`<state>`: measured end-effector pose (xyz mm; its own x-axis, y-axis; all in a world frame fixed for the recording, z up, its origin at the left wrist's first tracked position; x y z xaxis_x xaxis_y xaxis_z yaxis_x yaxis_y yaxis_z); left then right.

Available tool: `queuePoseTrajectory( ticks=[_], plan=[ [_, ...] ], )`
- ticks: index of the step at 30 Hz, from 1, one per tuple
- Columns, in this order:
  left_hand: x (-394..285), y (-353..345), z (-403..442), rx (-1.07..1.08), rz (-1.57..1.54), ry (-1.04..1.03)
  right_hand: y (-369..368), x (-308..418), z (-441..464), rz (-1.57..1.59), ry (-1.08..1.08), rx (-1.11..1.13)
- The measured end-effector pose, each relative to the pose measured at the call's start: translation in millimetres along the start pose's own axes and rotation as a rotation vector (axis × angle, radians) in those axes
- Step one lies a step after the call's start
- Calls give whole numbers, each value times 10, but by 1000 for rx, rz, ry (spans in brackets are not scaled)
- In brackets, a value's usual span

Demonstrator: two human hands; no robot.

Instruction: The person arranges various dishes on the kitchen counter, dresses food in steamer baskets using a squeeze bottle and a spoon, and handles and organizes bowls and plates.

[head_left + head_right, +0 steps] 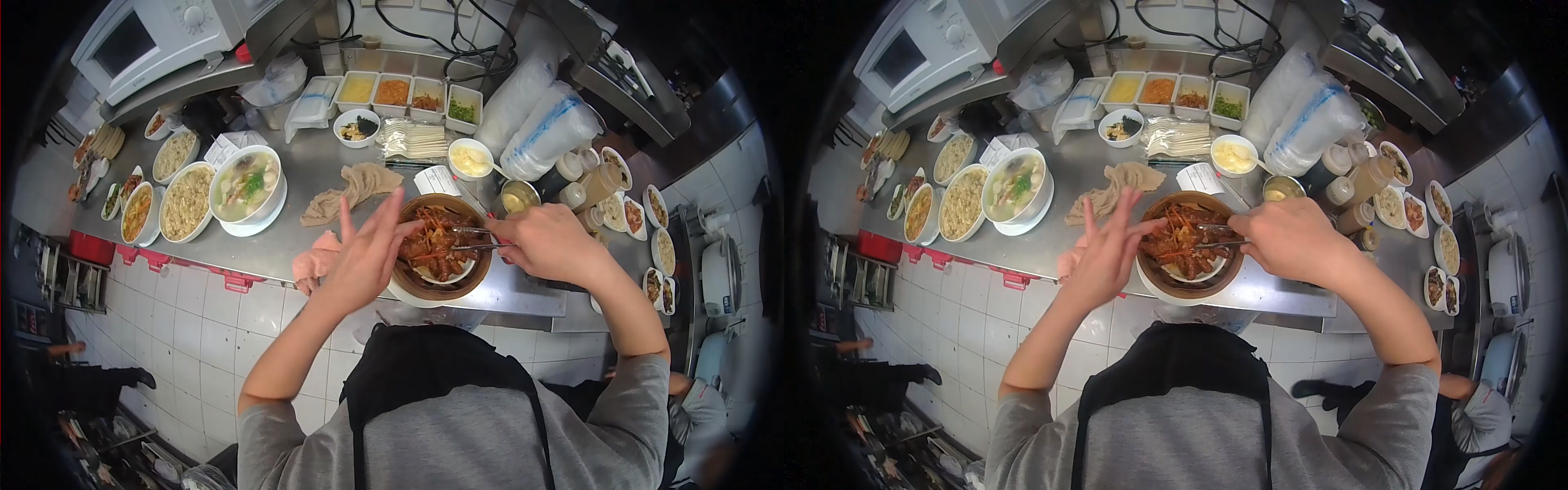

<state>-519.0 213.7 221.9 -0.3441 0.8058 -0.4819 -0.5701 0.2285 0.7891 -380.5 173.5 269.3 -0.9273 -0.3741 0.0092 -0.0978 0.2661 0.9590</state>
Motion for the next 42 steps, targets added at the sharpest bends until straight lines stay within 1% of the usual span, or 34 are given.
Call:
queuePoseTrajectory(
  ticks=[1, 4, 7, 10, 11, 12, 15, 18, 21, 24, 27, 31, 35, 38, 41, 42],
  plan=[
    [2, -48, 99, 25, 61, -18, -6, -35, -50, 14, -23, 2],
    [-87, -90, 328, 139, 127, -24, 75, -50, -202, 12, -69, -98],
    [-113, -102, 473, 290, 147, 77, 70, 41, -259, 46, -93, -129],
    [-167, -120, 465, 286, 142, -13, -106, 239, -166, -7, -24, -135],
    [-163, -102, 454, 282, 138, -6, -171, 305, -111, -25, -7, -133],
    [-165, -68, 444, 277, 136, 1, -165, 398, -78, -21, 48, -181],
    [-150, 68, 382, 235, 117, 45, -283, 395, 22, -61, 47, -166],
    [-40, 188, 238, 154, 41, 116, -142, 335, -47, -78, 60, -175],
    [105, 287, 29, 35, -46, 195, -99, 459, -15, -159, 117, -21],
    [259, 311, -203, -66, -123, 272, -37, 754, 136, -191, 253, 19],
    [388, 271, -426, -114, -201, 341, -142, 973, 395, -301, 341, 198],
    [532, 243, -685, -142, -272, 414, -337, 1087, 735, -418, 351, 424],
    [576, 299, -884, -196, -223, 461, -550, 1170, 1016, -332, 270, 726],
    [622, 319, -1006, -210, -209, 486, -605, 1241, 1064, -461, 292, 761],
    [663, 334, -1083, -224, -208, 497, -499, 1217, 971, -566, 334, 680],
    [675, 331, -1095, -229, -209, 499, -432, 1192, 941, -507, 356, 610]
  ],
)
Point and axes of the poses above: each hand's wrist, its own z-axis towards the middle knuckle, its own y-axis out of the back of the hand, x = y × z, the point moved 10 cm from there along z, towards the middle knuckle, and after that the axes turned 7 degrees about x, right-handed, at the moved point
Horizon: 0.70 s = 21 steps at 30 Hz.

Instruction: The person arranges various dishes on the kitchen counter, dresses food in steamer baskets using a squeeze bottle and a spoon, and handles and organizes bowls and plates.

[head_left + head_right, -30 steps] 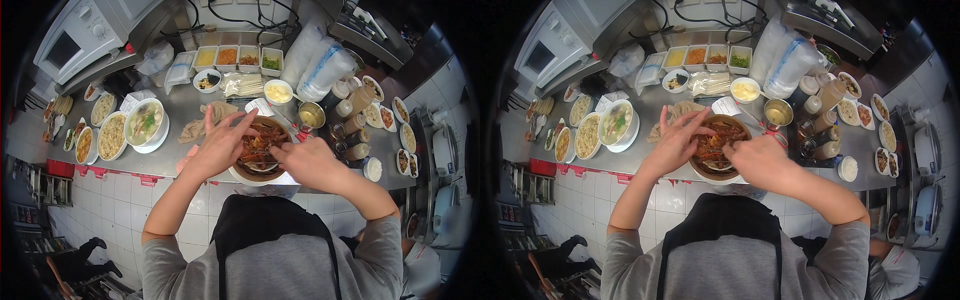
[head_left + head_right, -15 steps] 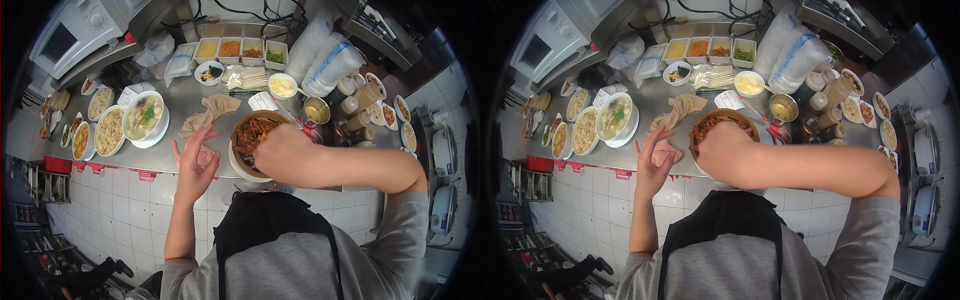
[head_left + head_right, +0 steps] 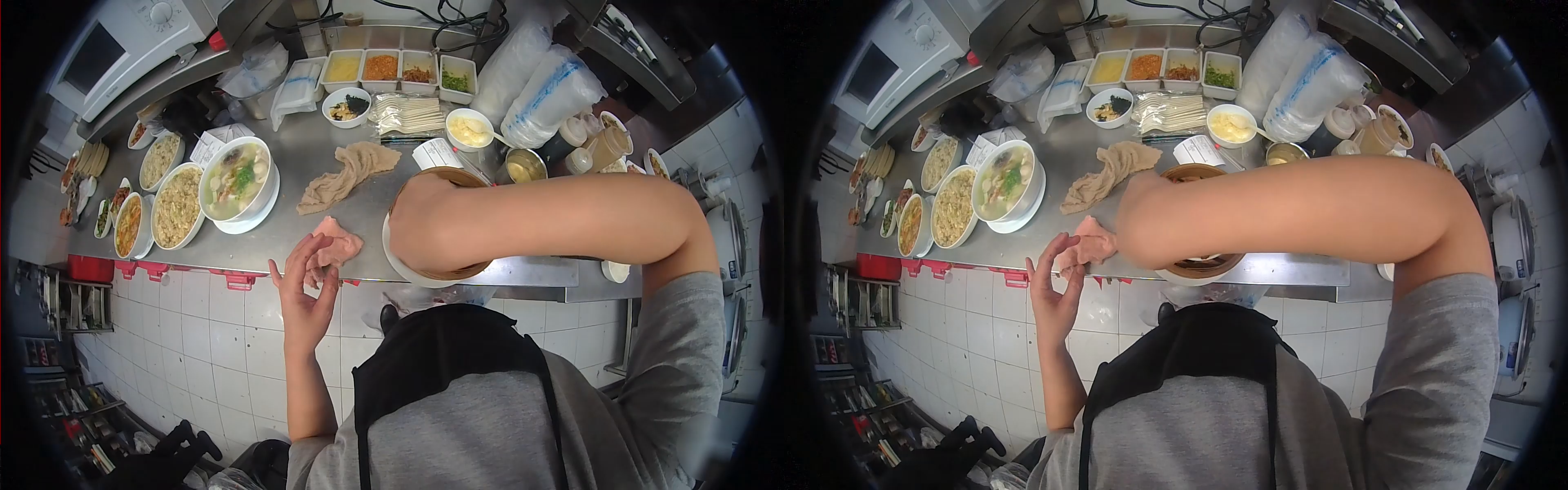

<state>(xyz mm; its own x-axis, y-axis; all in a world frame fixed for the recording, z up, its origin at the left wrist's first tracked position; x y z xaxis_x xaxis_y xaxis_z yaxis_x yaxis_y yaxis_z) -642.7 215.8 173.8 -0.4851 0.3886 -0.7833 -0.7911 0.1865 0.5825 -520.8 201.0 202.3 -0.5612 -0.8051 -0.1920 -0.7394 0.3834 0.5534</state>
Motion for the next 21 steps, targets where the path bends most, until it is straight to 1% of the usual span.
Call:
queuePoseTrajectory(
  ticks=[2, 5, 7, 8, 10, 11, 12, 13, 15, 16, 19, 21],
  plan=[
    [15, -19, 6, 9, -24, 10, 26, -123, -178, 80, 28, -172],
    [-8, -110, 58, 49, -67, 11, 114, -334, -636, 190, -87, -160],
    [-47, -196, 99, 67, -61, -6, -4, -521, -747, 221, -159, -225],
    [-86, -270, 122, 115, -35, -20, -79, -619, -795, 237, -195, -257],
    [-162, -432, 154, 213, 18, -48, -254, -734, -837, 359, -193, -297],
    [-209, -533, 161, 238, -98, -84, -363, -784, -838, 419, -190, -318],
    [-248, -667, 160, 261, -214, -118, -439, -816, -835, 460, -174, -395],
    [-292, -776, 153, 281, -329, -151, -567, -858, -847, 530, -192, -378],
    [-373, -1001, 129, 367, -188, -185, -753, -921, -892, 671, -227, -343],
    [-406, -1111, 113, 408, -120, -201, -799, -934, -950, 728, -226, -407],
    [-413, -1270, 101, 407, -203, -175, -1043, -909, -1060, 934, -222, -568],
    [-329, -1273, 101, 376, -352, -119, -1281, -928, -1037, 1113, -227, -643]
  ],
)
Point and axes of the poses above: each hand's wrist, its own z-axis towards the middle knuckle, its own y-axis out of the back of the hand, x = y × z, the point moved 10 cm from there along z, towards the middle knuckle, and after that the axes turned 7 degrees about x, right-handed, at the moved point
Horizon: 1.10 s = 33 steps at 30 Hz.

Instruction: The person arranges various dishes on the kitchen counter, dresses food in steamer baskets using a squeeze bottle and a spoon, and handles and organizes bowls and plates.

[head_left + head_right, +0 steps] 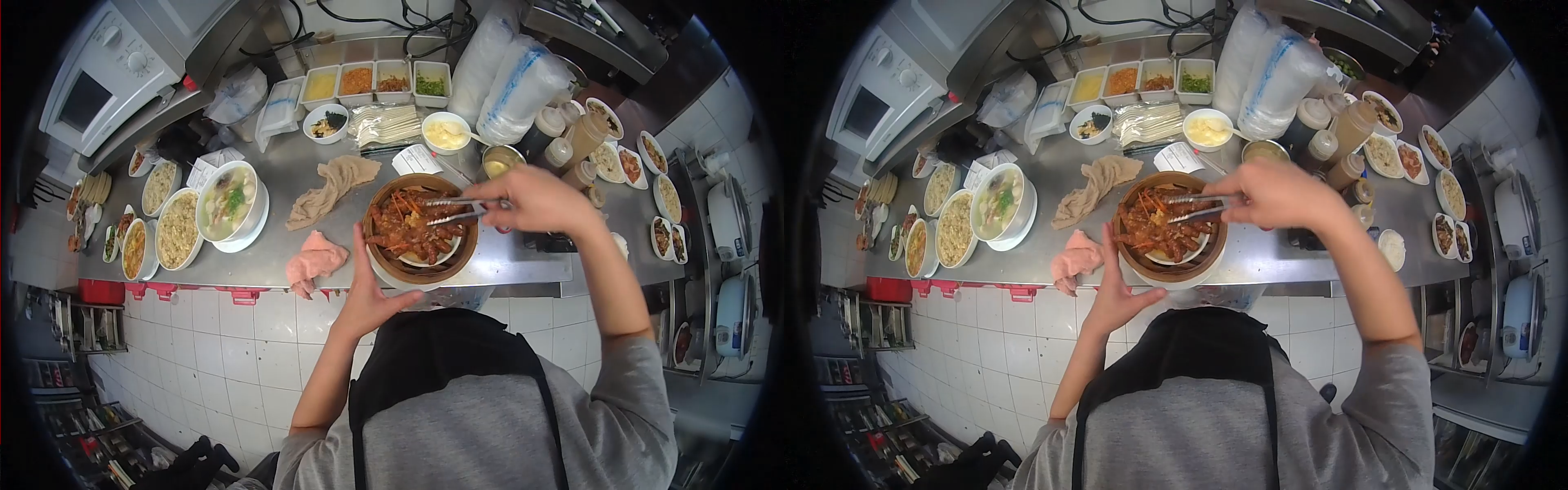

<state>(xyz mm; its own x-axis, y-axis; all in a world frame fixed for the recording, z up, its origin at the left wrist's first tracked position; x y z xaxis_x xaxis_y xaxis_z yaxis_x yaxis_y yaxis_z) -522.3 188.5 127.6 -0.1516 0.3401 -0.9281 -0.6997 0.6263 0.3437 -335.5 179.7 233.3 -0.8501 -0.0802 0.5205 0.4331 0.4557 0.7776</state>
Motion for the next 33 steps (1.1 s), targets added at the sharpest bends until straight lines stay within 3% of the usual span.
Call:
queuePoseTrajectory(
  ticks=[1, 4, 11, 16, 19, 25, 28, 33],
  plan=[
    [26, 22, -17, -29, -78, 10, -37, 35, -46, -22, 96, -30],
    [198, 104, -168, -59, -270, 329, -30, -197, -191, 186, 136, -278],
    [69, 283, -239, -88, -52, 285, -236, 671, -69, -447, 205, -199],
    [138, 309, -372, -166, -65, 263, -381, 743, 129, -739, 179, -91],
    [219, 352, -470, -184, -59, 282, -296, 727, 114, -750, 192, -39],
    [342, 169, -475, -100, -269, 368, -1, 390, -1, -463, 88, -96],
    [287, -51, -392, -28, -537, 678, 58, 300, -35, -363, 76, -139],
    [249, -292, -135, 88, -804, 763, 57, 105, -126, -215, 49, -209]
  ],
)
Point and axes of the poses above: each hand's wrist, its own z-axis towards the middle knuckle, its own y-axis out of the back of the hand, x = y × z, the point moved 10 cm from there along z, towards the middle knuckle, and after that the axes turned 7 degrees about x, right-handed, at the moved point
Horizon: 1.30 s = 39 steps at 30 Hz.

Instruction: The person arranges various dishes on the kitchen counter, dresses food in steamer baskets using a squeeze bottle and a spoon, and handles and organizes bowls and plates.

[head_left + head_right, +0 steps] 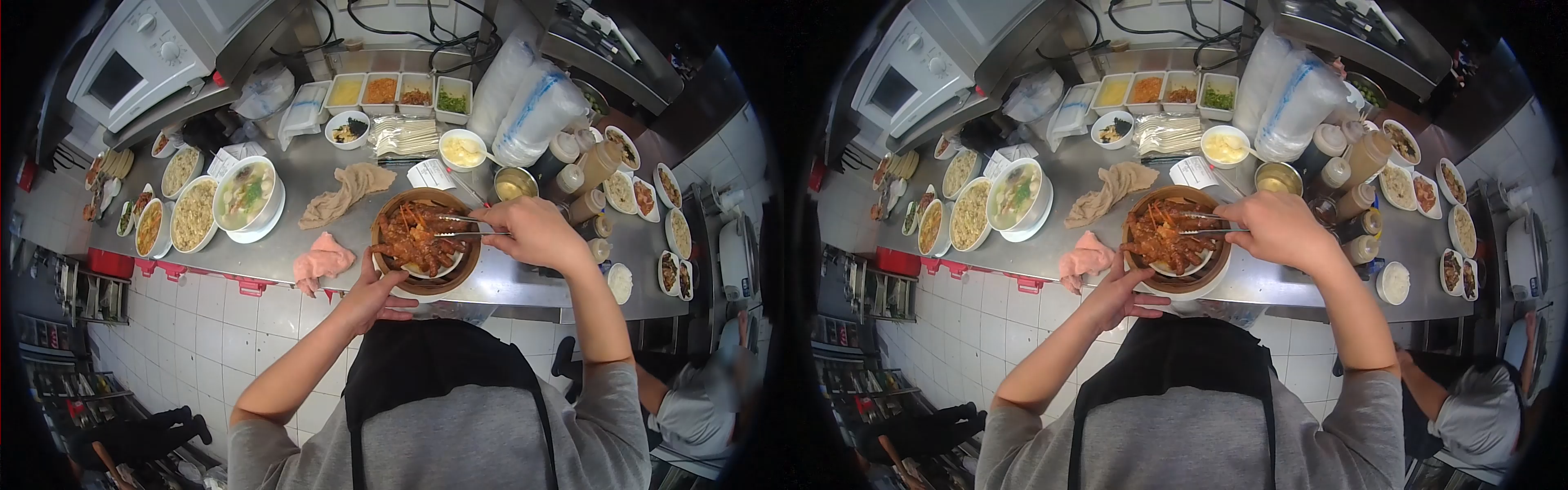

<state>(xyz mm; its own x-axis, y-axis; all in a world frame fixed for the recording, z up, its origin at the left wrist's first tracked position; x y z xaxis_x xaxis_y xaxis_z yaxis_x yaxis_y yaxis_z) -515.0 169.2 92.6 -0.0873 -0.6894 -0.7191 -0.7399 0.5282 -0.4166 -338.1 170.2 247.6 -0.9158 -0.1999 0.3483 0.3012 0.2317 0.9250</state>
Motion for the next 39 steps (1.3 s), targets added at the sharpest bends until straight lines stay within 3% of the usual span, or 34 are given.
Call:
queuePoseTrajectory(
  ticks=[5, 8, 14, 20, 25, 31, 36, 37, 39],
  plan=[
    [37, -56, 136, -31, -68, 10, -91, -371, -166, 293, -71, -103],
    [51, -29, 189, -78, -138, -14, -205, -676, -336, 580, -55, -280],
    [-90, 16, 120, -167, -135, -50, -493, -1052, -613, 803, -251, -331],
    [-691, 223, -401, -135, -35, -108, -545, -1116, -704, 525, -324, -277],
    [-902, 732, -910, -255, -106, -168, -684, -829, -503, 315, -167, -209],
    [-457, 1399, -1149, -390, -182, -191, -720, -467, -212, 150, -91, -74],
    [-75, 1601, -1163, -422, -267, -195, -294, -613, -167, 144, -103, -151],
    [-26, 1611, -1142, -419, -282, -196, -187, -717, -182, 168, -202, -103],
    [42, 1653, -1082, -413, -301, -202, 121, -890, -258, -54, -301, -235]
  ],
)
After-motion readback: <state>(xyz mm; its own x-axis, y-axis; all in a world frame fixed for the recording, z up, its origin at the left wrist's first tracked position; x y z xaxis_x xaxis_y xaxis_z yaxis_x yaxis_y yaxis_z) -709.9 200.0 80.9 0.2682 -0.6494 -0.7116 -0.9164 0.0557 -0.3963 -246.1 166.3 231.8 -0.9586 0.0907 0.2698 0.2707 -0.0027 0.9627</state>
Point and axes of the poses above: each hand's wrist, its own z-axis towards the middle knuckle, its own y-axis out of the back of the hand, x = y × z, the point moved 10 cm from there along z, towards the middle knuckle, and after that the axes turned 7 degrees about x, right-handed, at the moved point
